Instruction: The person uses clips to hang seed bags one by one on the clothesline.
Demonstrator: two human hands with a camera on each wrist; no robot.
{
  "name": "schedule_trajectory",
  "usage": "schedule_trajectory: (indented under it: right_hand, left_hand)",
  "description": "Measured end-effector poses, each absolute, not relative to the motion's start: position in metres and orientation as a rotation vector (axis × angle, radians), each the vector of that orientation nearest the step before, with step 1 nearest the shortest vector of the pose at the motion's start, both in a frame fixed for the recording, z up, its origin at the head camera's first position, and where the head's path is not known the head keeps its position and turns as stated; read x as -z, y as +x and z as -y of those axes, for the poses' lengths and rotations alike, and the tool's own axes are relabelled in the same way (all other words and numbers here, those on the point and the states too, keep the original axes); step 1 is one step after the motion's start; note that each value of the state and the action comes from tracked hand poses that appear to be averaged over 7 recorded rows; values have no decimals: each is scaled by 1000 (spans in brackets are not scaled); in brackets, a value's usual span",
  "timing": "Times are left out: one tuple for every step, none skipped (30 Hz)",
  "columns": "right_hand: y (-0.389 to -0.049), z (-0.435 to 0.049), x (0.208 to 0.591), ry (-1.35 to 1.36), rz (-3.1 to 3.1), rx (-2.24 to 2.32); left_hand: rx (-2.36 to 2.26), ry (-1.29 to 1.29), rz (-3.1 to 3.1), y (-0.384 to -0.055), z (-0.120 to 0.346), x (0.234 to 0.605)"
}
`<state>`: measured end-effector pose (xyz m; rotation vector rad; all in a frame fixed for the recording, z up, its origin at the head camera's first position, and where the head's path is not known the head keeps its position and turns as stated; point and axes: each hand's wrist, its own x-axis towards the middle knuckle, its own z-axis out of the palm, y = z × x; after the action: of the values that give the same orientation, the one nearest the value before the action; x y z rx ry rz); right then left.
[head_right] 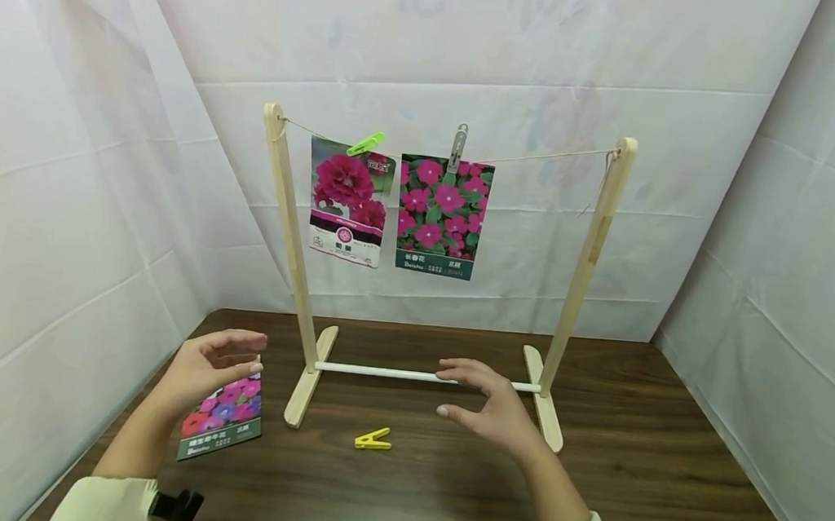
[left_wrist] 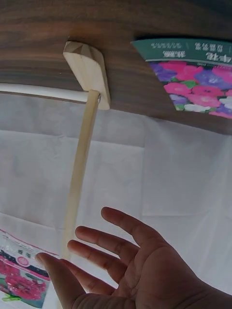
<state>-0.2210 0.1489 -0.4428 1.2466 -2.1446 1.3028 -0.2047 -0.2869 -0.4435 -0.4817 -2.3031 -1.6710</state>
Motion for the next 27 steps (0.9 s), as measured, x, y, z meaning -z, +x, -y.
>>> schedule_trajectory:
  right_hand:
    - [-221, -148, 444, 1244, 2150, -1307]
    - [-221, -146, 446, 1242, 2158, -1308]
    - [-220, -145, 447, 1241, 2168, -1313]
    - [-220, -144, 448, 1243, 2180, -1316]
    - [-220, -142, 450, 1249, 2190, -1317]
    - [-220, -141, 451, 1255, 2201, -1322]
    - [-220, -140, 453, 1265, 2210, -1331]
    - [-220, -139, 454, 1275, 2217, -1341]
    - [-221, -138, 456, 1283, 2225, -1360]
    - [-222, -137, 457, 1294, 2231, -1374]
    - [-223, -135, 459, 1307, 2235, -1396]
    - [-223, -134, 460, 1317, 2240, -1420]
    - [-224, -133, 461, 1327, 2247, -1440]
    - [-225, -132, 462, 1335, 2253, -1458]
    - [-226, -131, 463, 1338, 2264, -1477]
    - [-226, -130, 465, 1337, 2278, -1490]
    - [-227, -129, 466, 1333, 2292, -1501]
    - [-228, -128, 467, 1322, 2309, -1507]
    - [-228, -127, 467, 1308, 2328, -1510]
    - [-229, -126, 468, 1297, 2346, -1508]
    - [-230, -125, 469, 1286, 2363, -1501]
    - [-231, -124, 470, 1277, 2378, -1488]
    - [-231, -124, 471, 1271, 2392, -1479]
    - [-232, -123, 472, 1263, 2409, -1468]
    - [-233, -122, 473, 1257, 2425, -1458]
    - [-233, -122, 475, 1251, 2440, -1451]
    - [-234, -121, 476, 1243, 2456, -1449]
  left_hand:
    - [1678, -465, 2297, -203, 288, 445]
    - [1682, -448, 2293, -202, 289, 447]
    - [1685, -427, 2291, -201, 291, 449]
    - [1677, -403, 2296, -199, 292, 450]
    - [1671, -373, 2302, -197, 293, 452]
    - [1662, -342, 2312, -196, 295, 453]
    - [1657, -309, 2322, -194, 296, 454]
    - [1648, -281, 2334, -193, 297, 455]
    - [1641, -253, 2345, -192, 299, 456]
    - [1639, -222, 2355, -191, 300, 457]
    - [1651, -192, 2358, -190, 301, 458]
    - [1667, -164, 2359, -189, 303, 459]
    - [1683, -137, 2361, -188, 304, 460]
    - [1693, -115, 2359, -187, 306, 462]
    - [1710, -94, 2356, -187, 307, 463]
    - [1730, -74, 2352, -186, 309, 465]
    - [1738, -65, 2347, -185, 310, 467]
    - [1734, -60, 2346, -185, 312, 469]
    - [1727, -59, 2343, -184, 314, 472]
    - [1709, -58, 2342, -184, 316, 474]
    - [1696, -56, 2338, -183, 318, 476]
    - [1674, -56, 2335, -183, 319, 479]
    - [1658, -58, 2325, -183, 321, 481]
    - [1655, -59, 2312, -182, 323, 483]
    - [1665, -59, 2296, -182, 324, 486]
    - [1675, -58, 2283, -182, 326, 488]
    - [1696, -57, 2268, -181, 327, 490]
